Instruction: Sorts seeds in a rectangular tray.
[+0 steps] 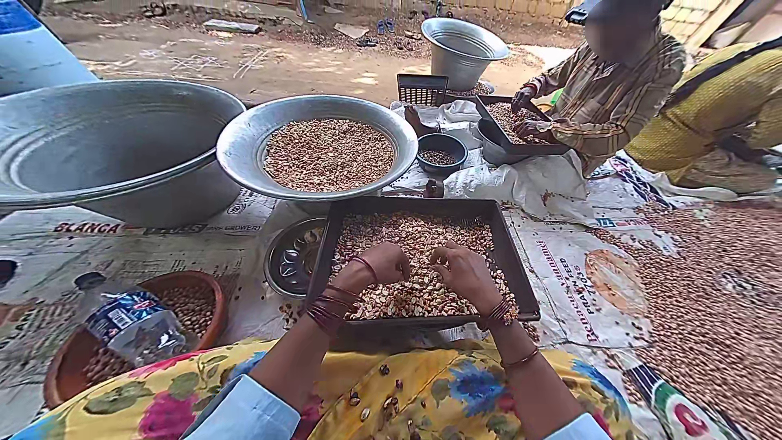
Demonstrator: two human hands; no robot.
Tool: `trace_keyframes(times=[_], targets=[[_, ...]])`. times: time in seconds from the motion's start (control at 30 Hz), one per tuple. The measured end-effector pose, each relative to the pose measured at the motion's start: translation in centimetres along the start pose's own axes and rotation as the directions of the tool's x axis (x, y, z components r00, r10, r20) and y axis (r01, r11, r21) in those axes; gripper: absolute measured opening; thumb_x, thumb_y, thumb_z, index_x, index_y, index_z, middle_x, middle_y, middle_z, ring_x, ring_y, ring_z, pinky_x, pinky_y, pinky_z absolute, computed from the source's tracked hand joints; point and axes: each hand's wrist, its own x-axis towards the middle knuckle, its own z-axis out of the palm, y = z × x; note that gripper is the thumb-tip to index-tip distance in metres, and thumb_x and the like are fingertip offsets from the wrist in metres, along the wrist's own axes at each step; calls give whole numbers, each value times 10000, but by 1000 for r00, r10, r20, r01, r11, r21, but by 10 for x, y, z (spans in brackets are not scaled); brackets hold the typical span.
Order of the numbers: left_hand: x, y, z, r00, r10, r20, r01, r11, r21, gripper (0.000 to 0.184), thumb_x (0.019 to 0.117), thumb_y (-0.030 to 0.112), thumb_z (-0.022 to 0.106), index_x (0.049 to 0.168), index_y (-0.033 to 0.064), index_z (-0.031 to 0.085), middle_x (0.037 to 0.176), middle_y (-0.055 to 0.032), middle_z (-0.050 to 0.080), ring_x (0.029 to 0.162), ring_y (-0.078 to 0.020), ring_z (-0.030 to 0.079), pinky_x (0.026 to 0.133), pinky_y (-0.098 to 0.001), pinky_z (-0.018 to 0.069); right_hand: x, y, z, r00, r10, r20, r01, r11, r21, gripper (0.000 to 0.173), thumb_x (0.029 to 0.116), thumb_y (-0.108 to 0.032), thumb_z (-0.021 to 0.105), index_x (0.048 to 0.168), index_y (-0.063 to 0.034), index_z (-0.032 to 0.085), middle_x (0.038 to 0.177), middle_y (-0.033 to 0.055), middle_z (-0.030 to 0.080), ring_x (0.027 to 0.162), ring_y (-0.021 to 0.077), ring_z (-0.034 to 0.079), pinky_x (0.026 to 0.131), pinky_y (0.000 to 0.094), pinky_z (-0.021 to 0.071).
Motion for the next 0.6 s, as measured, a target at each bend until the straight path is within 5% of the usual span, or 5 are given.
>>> trace_keyframes(times=[0.1,0.2,0.37,0.5,0.6], targets=[[2,8,7,995,-101,2,100,989,112,188,964,168,686,1087,46,760,1105,-216,717,1105,-432,651,956,-661,464,-18,-5,-17,952,-282,-116,302,826,476,191,984,-218,670,1098,-79,732,996,-20,710,762,24,622,700,223,532],[5,6,11,993,-119,1,117,982,149,216,963,211,702,1100,56,764,1129,-218,713,1129,-438,645,964,-666,463,-28,-10,-32,905,-351,-240,417,631,654,213,977,-158,668,1146,-32,694,1014,-27,698,780,-24,632,690,159,547],[12,10,15,988,-146,48,135,975,176,239,950,268,726,1120,104,766,1132,-183,722,1129,-411,652,951,-673,463,-16,30,-39,997,29,-70,-10,965,264,257,1023,-275,622,1227,-138,698,1047,27,732,842,139,670,798,381,536],[2,-8,-1,967,-232,-108,239,969,65,289,951,252,732,1194,96,730,1152,-193,716,1133,-414,650,979,-670,451,-15,49,-40,905,384,182,-381,923,-52,437,981,-310,694,1370,-130,610,1196,160,700,1116,355,663,962,596,490],[-4,-34,-18,878,-406,-253,428,903,34,341,967,238,700,1282,109,691,1243,-199,689,1193,-413,633,995,-646,459,-14,63,-32,810,527,258,-502,850,-161,469,914,-328,772,1287,-70,651,1184,208,687,1060,376,679,914,598,521]])
